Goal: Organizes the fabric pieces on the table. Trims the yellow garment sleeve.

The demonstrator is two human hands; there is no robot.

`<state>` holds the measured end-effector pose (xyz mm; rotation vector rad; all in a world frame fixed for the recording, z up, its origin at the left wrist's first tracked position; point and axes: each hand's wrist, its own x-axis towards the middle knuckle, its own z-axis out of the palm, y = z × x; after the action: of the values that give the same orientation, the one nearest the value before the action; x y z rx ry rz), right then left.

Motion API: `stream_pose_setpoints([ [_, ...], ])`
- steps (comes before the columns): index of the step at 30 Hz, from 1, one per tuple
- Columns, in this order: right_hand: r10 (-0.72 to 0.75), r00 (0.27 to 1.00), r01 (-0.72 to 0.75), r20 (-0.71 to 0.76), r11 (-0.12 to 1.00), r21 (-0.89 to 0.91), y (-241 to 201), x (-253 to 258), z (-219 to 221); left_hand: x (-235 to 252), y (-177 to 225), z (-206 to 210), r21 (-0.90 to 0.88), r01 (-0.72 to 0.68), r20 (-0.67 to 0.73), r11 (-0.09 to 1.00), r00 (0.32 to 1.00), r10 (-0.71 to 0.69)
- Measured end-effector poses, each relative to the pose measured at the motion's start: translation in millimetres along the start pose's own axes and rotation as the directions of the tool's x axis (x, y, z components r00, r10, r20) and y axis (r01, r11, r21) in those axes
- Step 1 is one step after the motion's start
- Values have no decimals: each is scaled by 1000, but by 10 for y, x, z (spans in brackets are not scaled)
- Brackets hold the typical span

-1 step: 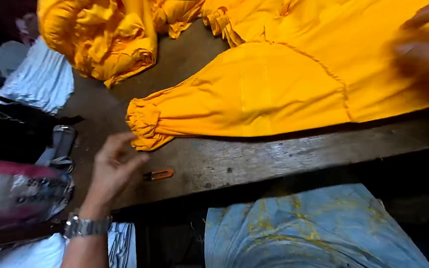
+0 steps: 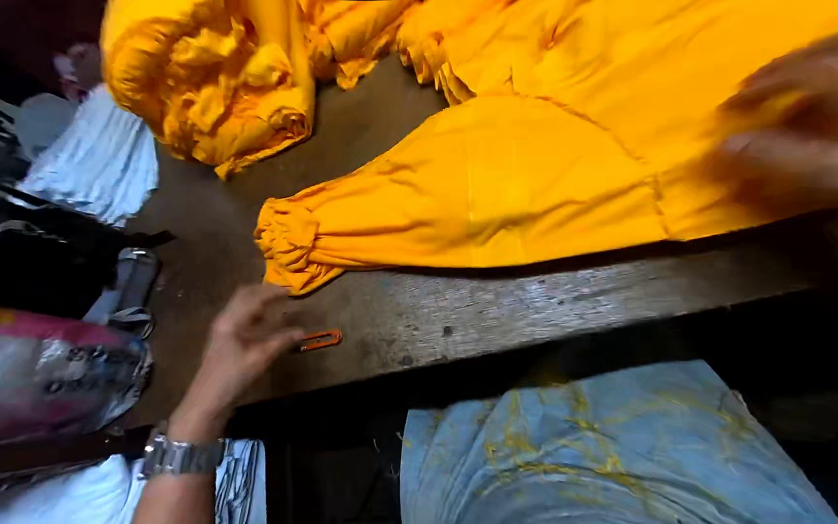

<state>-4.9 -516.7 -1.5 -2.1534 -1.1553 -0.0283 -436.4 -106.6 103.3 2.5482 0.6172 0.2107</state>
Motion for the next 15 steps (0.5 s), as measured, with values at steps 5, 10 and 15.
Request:
stream_pose_setpoints([
  [5,-380,898,409,223,907,-101,-1307,-545,223,-431,-413,470,102,68,6,992,998,-69],
  [10,-610,688,681,392,730,-59,-1622,-897,595,-358,-479,649,136,111,-130,984,987,-94],
  [15,-574,745,589,340,805,68,-2081,-866,925,-287,-267,741,31,168,-180,985,971,-160],
])
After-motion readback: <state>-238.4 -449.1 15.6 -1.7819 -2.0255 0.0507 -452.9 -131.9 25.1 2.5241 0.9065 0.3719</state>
